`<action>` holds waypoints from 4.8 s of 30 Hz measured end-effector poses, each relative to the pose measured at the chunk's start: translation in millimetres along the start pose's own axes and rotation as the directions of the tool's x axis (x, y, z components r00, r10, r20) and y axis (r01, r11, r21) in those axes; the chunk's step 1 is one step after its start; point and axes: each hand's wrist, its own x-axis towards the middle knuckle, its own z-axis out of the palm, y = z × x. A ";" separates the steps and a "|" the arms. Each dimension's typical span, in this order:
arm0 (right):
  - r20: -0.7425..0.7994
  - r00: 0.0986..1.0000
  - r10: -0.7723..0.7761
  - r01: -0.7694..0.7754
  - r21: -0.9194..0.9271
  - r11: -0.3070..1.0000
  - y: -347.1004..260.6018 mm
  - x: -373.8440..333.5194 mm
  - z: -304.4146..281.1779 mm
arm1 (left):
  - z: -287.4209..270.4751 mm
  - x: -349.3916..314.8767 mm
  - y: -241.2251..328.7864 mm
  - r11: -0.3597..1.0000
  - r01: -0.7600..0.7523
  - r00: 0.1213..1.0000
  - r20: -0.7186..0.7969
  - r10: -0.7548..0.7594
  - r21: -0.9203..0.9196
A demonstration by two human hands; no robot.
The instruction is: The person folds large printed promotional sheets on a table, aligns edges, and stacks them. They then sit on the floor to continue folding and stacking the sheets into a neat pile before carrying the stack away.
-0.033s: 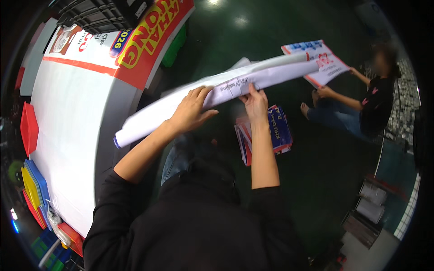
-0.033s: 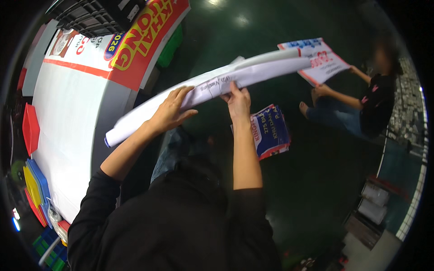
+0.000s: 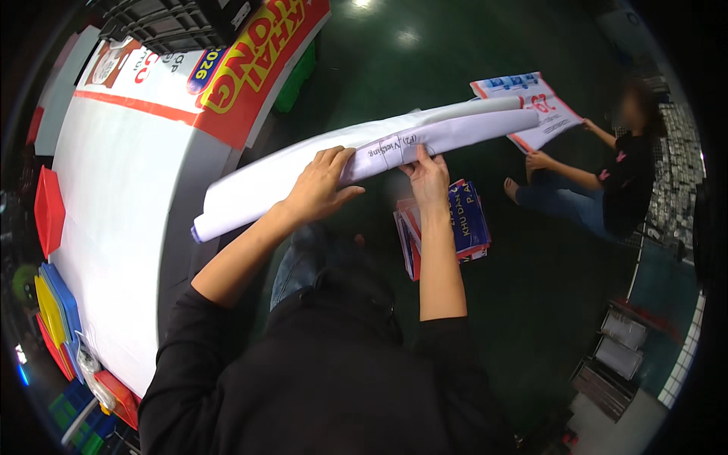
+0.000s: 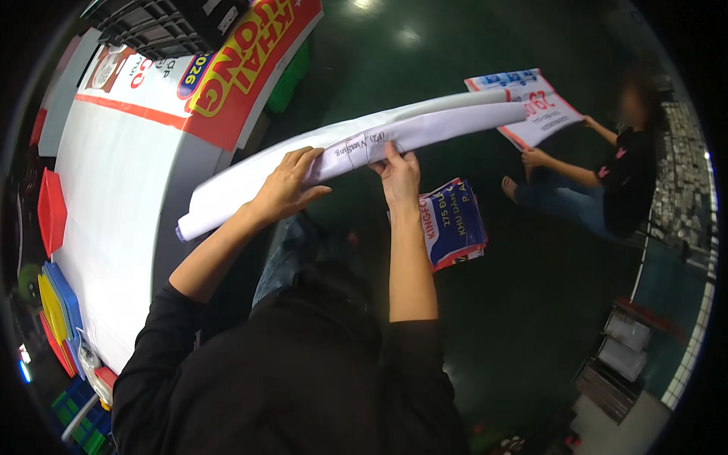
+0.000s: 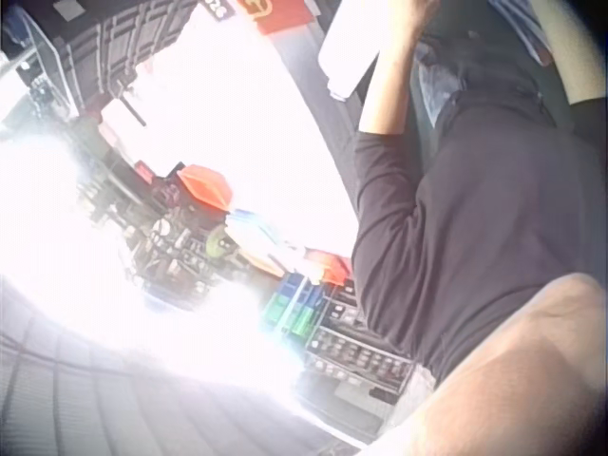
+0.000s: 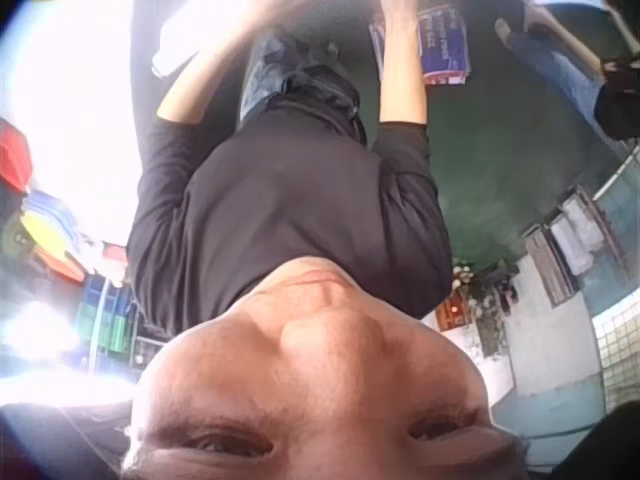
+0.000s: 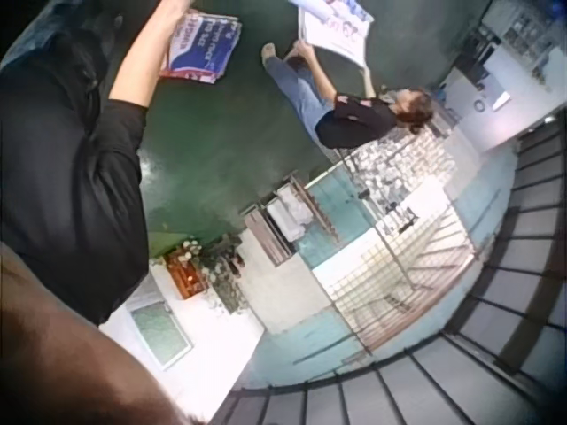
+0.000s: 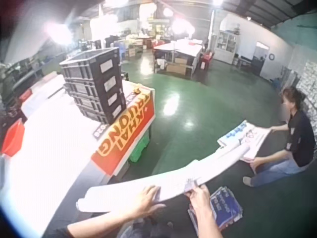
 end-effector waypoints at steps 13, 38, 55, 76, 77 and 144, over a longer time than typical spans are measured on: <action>-0.462 0.836 0.295 -0.548 -0.705 0.450 -74.7 -31.8 19.8 | 8.1 27.1 -31.9 0.967 0.137 0.952 0.300 -0.068 -0.216; 0.347 0.810 0.473 0.402 -0.915 -0.017 -30.0 -18.5 112.0 | -46.5 -51.5 -79.2 0.928 -0.129 0.981 -0.093 0.171 0.349; 0.662 0.712 0.236 0.699 -0.700 -0.146 -112.4 26.9 128.0 | -88.6 -51.3 -56.0 0.906 0.301 0.934 0.284 -0.217 -0.298; 0.167 0.892 0.420 -0.415 -0.066 0.907 -75.5 42.6 126.1 | -51.1 -4.9 -94.5 0.990 0.122 0.955 0.280 -0.098 -0.068; 0.178 0.904 0.390 -0.388 -0.046 0.920 -73.4 64.8 132.5 | -40.6 -15.0 -86.7 0.990 0.138 0.935 0.326 -0.140 0.031; -0.101 0.836 0.540 -0.386 -0.808 0.446 -24.3 50.5 7.5 | 62.0 26.9 -129.3 0.298 0.417 0.795 0.186 -0.577 -0.858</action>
